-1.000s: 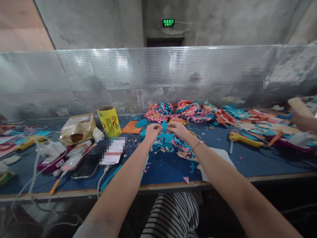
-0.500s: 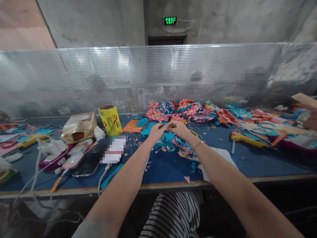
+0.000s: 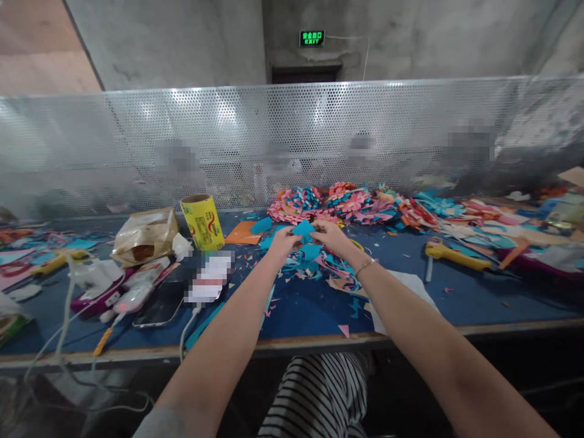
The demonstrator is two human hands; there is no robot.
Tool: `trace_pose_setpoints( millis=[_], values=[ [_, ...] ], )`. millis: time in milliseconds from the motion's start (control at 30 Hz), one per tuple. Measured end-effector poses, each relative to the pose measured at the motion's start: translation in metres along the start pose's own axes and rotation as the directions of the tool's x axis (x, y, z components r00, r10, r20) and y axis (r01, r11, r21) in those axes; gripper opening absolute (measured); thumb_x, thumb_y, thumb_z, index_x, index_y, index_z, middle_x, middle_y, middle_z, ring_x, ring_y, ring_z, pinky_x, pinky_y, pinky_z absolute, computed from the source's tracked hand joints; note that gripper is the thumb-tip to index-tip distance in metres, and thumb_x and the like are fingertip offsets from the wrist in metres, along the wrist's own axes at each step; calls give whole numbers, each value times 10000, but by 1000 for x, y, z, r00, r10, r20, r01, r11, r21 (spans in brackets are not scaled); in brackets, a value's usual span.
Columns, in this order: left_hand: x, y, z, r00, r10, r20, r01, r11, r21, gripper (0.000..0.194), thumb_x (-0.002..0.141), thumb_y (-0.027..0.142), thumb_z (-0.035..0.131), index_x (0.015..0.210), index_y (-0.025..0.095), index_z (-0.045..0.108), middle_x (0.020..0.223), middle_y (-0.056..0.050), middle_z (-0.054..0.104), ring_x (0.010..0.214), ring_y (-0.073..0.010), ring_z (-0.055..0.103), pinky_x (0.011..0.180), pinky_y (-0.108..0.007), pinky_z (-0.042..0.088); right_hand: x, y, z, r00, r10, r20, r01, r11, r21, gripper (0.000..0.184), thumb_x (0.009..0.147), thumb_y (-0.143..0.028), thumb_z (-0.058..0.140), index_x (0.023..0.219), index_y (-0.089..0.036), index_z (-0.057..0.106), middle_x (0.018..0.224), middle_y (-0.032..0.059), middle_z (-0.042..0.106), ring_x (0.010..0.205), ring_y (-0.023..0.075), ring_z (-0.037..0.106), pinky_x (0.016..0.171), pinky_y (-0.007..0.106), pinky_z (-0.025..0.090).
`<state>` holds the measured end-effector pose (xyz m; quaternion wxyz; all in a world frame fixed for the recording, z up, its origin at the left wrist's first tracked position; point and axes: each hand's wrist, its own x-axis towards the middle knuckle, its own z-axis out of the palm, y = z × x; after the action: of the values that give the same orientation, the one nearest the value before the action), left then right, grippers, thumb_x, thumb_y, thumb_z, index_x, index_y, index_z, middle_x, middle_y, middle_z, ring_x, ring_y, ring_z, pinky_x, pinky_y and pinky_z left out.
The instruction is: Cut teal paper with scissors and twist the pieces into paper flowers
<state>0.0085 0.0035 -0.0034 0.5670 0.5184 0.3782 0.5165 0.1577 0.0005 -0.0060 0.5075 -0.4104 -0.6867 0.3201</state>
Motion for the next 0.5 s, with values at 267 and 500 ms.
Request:
trace_pose_setpoints(
  millis=[267, 500],
  values=[
    [-1, 2, 0, 1000, -27, -12, 26, 999, -44, 222, 542, 136, 660, 746, 148, 573, 560, 32, 551, 545, -96, 549, 641, -284, 502, 0, -2, 2, 999, 47, -12, -46, 997, 55, 159, 601, -199, 549, 755, -173, 574, 664, -8, 609, 548, 109, 545, 541, 249, 466],
    [-4, 9, 3, 997, -70, -40, 66, 992, -112, 150, 561, 92, 618, 687, 148, 559, 531, 20, 571, 520, -105, 573, 652, -301, 512, 4, 5, 2, 997, 64, -34, -58, 986, 154, 200, 567, -184, 551, 766, -183, 573, 658, -15, 611, 559, 116, 559, 575, 262, 477]
  ],
)
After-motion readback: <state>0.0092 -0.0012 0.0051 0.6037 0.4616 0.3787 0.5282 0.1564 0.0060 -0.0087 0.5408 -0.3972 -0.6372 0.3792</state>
